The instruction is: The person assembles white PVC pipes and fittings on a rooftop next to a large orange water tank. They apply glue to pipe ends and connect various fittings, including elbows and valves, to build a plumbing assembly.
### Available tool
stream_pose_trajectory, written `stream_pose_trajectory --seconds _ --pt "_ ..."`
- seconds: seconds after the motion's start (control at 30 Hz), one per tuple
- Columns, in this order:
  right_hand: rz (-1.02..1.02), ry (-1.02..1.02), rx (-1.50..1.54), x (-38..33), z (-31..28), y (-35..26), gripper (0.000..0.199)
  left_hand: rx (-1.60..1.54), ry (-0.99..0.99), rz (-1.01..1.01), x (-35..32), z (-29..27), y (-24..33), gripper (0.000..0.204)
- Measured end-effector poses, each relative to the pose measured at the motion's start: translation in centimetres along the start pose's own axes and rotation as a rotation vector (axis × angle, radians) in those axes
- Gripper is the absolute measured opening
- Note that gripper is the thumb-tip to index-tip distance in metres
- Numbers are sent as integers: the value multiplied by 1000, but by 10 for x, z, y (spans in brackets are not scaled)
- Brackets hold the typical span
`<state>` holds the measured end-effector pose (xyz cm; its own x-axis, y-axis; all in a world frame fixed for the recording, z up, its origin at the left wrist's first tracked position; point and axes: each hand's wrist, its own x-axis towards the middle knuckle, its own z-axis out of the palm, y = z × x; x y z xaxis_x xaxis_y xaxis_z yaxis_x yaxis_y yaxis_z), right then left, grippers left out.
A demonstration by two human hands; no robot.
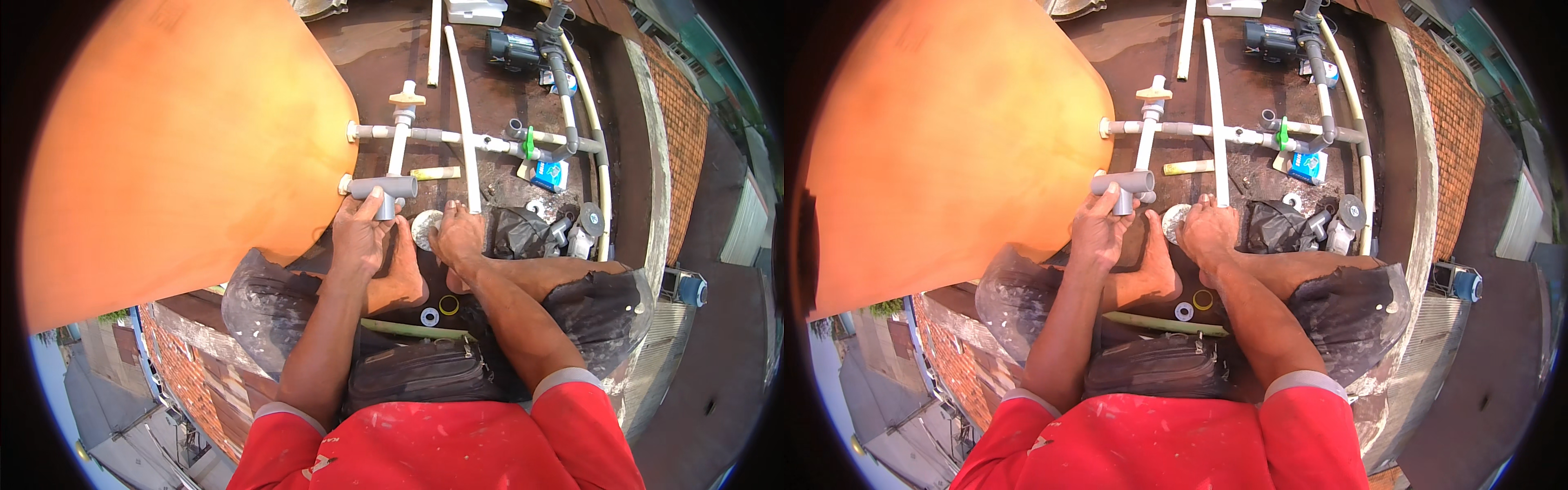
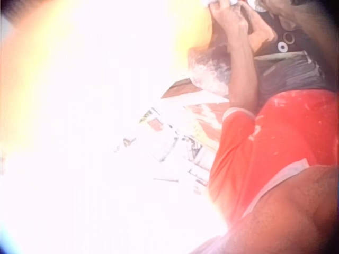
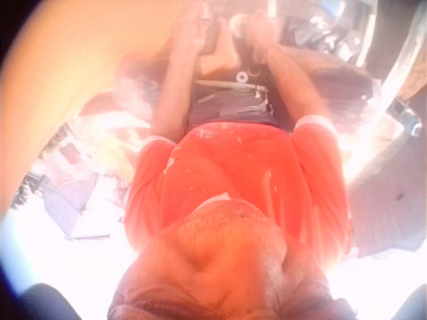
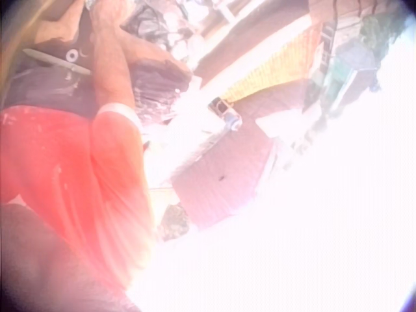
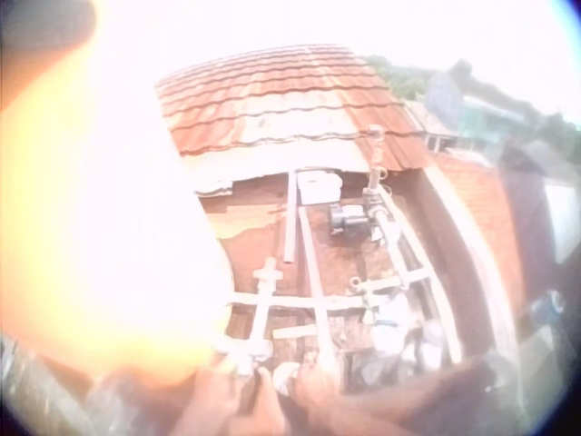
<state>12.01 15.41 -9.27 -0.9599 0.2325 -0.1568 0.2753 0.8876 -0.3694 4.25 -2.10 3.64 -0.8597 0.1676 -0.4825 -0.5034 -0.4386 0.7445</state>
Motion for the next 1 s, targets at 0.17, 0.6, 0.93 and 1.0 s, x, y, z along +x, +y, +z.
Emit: stream_pose_trajectory --seconds 0.17,0.6,0.93,1.0 --pt "84 -50 104 -1 0 -4 67 -30 19 -20 3 -11 4 26" --pt "768 -209 1046 -20 -103 8 42 -36 10 45 6 -4 0 24" --pt "260 -124 293 -15 -109 17 50 -20 84 66 5 -4 6 26" --pt "186 -104 232 -13 -91 11 46 -37 91 66 3 0 8 26"
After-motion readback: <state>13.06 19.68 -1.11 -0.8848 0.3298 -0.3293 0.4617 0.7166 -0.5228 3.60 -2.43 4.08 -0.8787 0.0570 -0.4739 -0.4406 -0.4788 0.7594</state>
